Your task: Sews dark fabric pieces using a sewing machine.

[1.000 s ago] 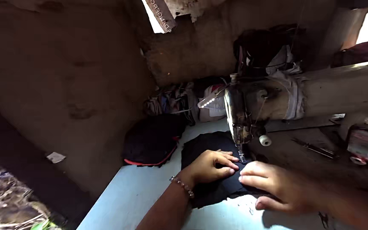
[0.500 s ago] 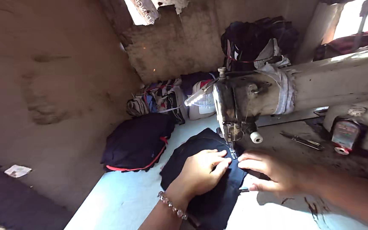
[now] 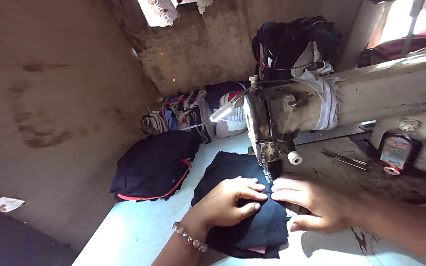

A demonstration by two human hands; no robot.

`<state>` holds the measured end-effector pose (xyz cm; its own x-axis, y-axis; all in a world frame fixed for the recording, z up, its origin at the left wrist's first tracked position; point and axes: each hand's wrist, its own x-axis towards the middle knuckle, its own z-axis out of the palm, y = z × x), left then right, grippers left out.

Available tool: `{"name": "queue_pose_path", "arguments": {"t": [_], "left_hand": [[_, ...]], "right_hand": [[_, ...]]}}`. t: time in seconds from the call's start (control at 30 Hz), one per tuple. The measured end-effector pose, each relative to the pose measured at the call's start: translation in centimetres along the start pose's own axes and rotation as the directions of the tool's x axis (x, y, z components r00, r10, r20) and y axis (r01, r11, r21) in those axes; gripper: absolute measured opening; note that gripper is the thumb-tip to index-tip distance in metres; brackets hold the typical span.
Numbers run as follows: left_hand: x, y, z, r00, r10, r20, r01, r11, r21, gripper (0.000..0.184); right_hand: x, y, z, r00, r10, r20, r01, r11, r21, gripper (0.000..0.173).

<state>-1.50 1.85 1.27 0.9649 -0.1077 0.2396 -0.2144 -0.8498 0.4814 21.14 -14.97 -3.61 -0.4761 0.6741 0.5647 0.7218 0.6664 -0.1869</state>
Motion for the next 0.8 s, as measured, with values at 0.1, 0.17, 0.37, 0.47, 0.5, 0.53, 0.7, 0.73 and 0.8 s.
{"name": "queue_pose_path", "arguments": {"t": [0.1, 0.17, 0.37, 0.47, 0.5, 0.53, 0.7, 0.73, 0.8], "left_hand": [[-0.1, 0.1, 0.1, 0.998, -0.064, 0.025, 0.063, 0.997, 0.045, 0.036], [-0.1, -0.1, 0.2, 0.995, -0.093, 0.018, 0.092, 0.994, 0.054, 0.040], [-0.3, -1.0, 1.0, 0.992, -0.049, -0.113, 0.061, 0.993, 0.106, 0.037], [-0.1, -0.4, 0.8, 0.987, -0.141, -0.075, 0.149, 0.982, 0.118, 0.038], [0.0, 0.1, 0.6, 0.978, -0.204, -0.038, 0.208, 0.969, 0.135, 0.041], [0.3, 0.6, 0.4, 0.961, -0.278, 0.006, 0.273, 0.949, 0.160, 0.044], [1.5, 2.6, 0.2, 0.834, -0.534, 0.139, 0.464, 0.815, 0.348, 0.056], [1.6, 2.8, 0.2, 0.827, -0.547, 0.131, 0.468, 0.799, 0.378, 0.056], [1.6, 3.2, 0.3, 0.825, -0.556, 0.102, 0.463, 0.768, 0.443, 0.056]], "right_hand": [[0.0, 0.4, -0.4, 0.998, 0.048, 0.027, -0.047, 0.998, -0.031, 0.068], [0.1, 0.6, -0.6, 0.995, 0.088, 0.046, -0.086, 0.995, -0.053, 0.069], [0.3, -0.4, -0.8, 0.993, 0.114, 0.027, -0.108, 0.981, -0.159, 0.069], [0.9, -1.8, -0.2, 1.000, 0.000, 0.026, 0.002, 0.999, -0.051, 0.069], [1.0, -2.1, -0.1, 0.999, 0.001, 0.048, 0.001, 0.999, -0.033, 0.069], [1.0, -2.1, 0.0, 0.998, 0.012, 0.058, -0.011, 1.000, -0.023, 0.069], [0.5, -0.9, -0.4, 0.990, 0.130, 0.063, -0.126, 0.991, -0.053, 0.070], [0.4, -0.7, -0.6, 0.987, 0.148, 0.063, -0.143, 0.986, -0.080, 0.071], [0.3, -0.6, -0.7, 0.987, 0.153, 0.039, -0.146, 0.980, -0.138, 0.071]]}}
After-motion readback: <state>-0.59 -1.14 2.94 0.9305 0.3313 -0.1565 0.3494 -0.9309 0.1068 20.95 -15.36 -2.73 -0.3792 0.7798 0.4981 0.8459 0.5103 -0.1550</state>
